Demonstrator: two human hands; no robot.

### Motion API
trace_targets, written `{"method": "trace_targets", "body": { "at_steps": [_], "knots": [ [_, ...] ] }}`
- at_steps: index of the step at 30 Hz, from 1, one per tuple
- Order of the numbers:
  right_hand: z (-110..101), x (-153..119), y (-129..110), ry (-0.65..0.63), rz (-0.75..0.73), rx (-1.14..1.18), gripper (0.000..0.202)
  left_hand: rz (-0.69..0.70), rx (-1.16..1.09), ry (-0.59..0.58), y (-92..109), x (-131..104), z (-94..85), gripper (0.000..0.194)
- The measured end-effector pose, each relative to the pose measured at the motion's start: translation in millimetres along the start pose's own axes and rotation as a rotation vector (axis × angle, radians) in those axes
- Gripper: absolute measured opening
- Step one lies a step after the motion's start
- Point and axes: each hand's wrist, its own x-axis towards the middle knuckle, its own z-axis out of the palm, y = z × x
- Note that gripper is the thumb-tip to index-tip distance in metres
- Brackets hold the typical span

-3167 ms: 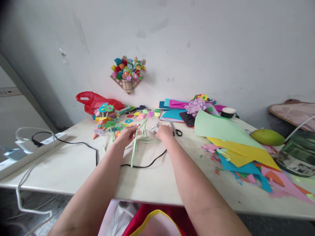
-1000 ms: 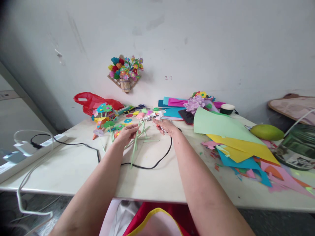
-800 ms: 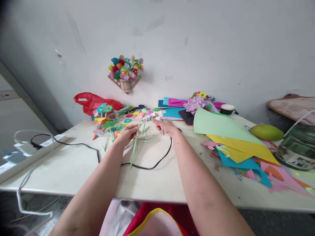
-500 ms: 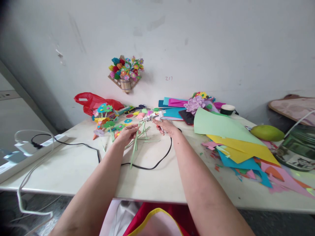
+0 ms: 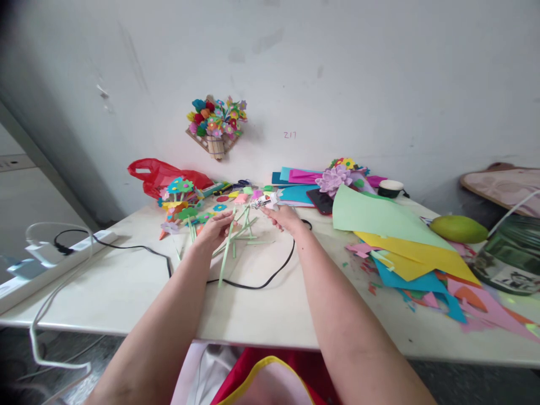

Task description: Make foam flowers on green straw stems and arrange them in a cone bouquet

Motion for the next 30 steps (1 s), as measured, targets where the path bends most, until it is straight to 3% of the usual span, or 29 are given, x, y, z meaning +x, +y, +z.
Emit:
{"method": "trace_targets", "body": {
  "at_steps": [6, 11, 18, 22, 26, 30],
  "knots": [
    [0.9, 2.6, 3.9, 0.237, -0.081, -0.717, 0.042, 0.036, -0.149, 0.050, 10.7, -0.2, -7.5, 0.021],
    [4.2, -2.5, 4.9, 0.141, -0.064, -1.037, 0.039, 0.066, -0.200, 0.115, 16.0, 0.3, -11.7, 0.016],
    [9.7, -6.4, 3.8, 0.007, -0.054, -1.158, 0.040, 0.091, -0.234, 0.184, 19.2, -0.6, -13.6, 0.012],
    [9.0, -11.1, -4.4, 0.074, -0.056, -1.206, 0.038, 0.080, -0.237, 0.191, 18.3, -1.1, -12.6, 0.009],
    [17.2, -14.0, -18.5, 0.278, -0.275, -1.184, 0.034, 0.076, -0.230, 0.186, 16.8, -1.1, -11.7, 0.009],
    [40.0, -9.2, -31.2, 0.209, -0.527, -1.131, 0.026, 0.086, -0.222, 0.184, 15.4, 0.1, -12.4, 0.013]
  ]
}}
